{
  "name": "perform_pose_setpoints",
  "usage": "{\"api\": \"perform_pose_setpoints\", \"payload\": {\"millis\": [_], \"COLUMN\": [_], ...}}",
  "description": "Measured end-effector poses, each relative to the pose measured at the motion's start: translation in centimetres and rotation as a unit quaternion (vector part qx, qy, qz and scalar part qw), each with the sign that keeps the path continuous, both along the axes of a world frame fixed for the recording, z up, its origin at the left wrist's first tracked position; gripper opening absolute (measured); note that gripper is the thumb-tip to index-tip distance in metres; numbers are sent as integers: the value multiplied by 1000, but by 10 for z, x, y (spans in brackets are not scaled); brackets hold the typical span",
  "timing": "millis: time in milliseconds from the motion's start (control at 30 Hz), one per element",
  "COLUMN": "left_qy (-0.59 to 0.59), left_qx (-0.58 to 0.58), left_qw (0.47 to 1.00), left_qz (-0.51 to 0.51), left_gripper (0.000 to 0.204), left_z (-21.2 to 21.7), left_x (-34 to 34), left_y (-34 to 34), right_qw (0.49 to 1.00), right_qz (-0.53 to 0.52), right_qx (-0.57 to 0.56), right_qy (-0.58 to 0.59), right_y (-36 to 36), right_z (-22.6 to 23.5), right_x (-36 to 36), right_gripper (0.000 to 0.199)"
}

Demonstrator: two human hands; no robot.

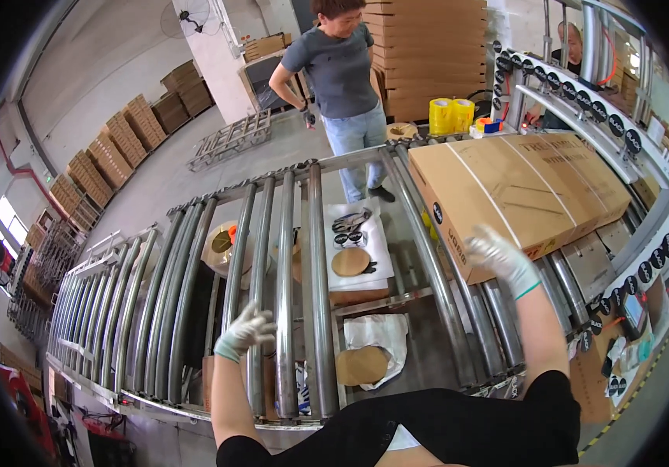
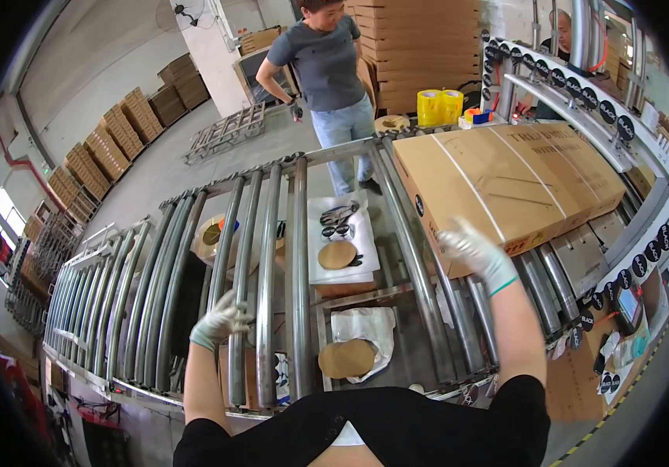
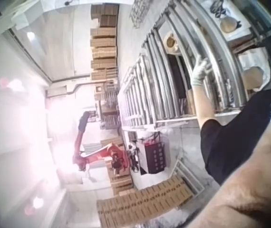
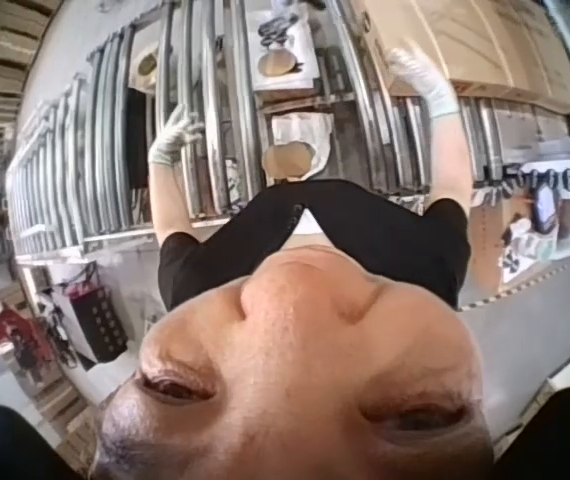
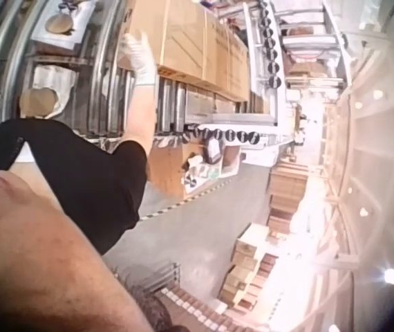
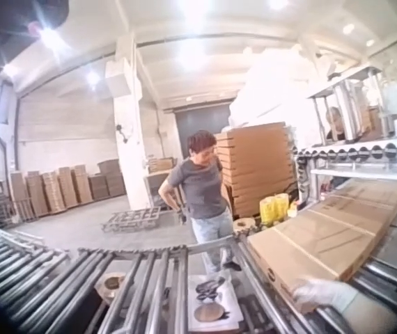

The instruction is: Applying labels and sealing treadmill boxes with tape on a conveyor belt in a factory setting.

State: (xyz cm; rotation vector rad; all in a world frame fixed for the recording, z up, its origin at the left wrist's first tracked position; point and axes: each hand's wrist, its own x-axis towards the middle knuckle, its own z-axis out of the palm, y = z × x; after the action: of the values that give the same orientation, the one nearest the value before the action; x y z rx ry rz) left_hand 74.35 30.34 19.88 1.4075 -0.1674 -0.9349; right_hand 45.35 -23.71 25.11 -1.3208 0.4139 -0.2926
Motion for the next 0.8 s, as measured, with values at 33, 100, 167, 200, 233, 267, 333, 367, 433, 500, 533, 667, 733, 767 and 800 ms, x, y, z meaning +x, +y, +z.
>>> {"api": "perform_pose_setpoints", "payload": {"millis": [33,100,167,200,233,267,333,367,433,500,533,667,733,767,800], "left_qy": [-23,-58,-67,63,-200,-196,87,101,129,137,135,39,138,72,4], "left_qx": [6,43,133,89,139,142,135,136,124,128,155,181,38,77,114], "left_qw": [1000,997,985,991,927,920,976,976,977,974,964,967,978,983,982], "left_qz": [-3,-6,-91,-80,-285,-308,-146,-137,-119,-131,-169,-176,-152,-151,-152], "left_gripper": [89,89,73,65,58,58,42,42,42,41,39,43,48,53,58], "left_z": [11,11,-3,-76,-126,-145,-161,-155,-159,-161,-163,-175,-206,-185,-164], "left_x": [6,10,-7,11,4,-17,-78,-109,-154,-178,-179,-159,-114,-117,-119], "left_y": [-3,-13,-58,-38,-46,-65,-104,-121,-141,-154,-161,-177,-170,-185,-206], "right_qw": [999,996,996,998,997,988,966,963,948,947,950,963,974,976,973], "right_qz": [-21,-20,-13,25,58,69,74,82,59,50,41,23,-26,-64,-102], "right_qx": [-27,-86,-91,-10,2,44,155,166,231,245,235,128,146,157,155], "right_qy": [4,12,16,51,60,132,196,196,212,199,201,235,173,136,141], "right_y": [-7,-14,4,33,36,55,98,119,145,158,157,140,132,127,118], "right_z": [17,15,-20,-20,-72,-96,-141,-146,-171,-182,-183,-170,-165,-164,-171], "right_x": [-12,-28,-35,-32,-35,-41,-51,-57,-63,-64,-58,-36,-23,-24,-23], "right_gripper": [86,80,75,71,66,62,53,44,37,35,35,33,32,33,34]}}
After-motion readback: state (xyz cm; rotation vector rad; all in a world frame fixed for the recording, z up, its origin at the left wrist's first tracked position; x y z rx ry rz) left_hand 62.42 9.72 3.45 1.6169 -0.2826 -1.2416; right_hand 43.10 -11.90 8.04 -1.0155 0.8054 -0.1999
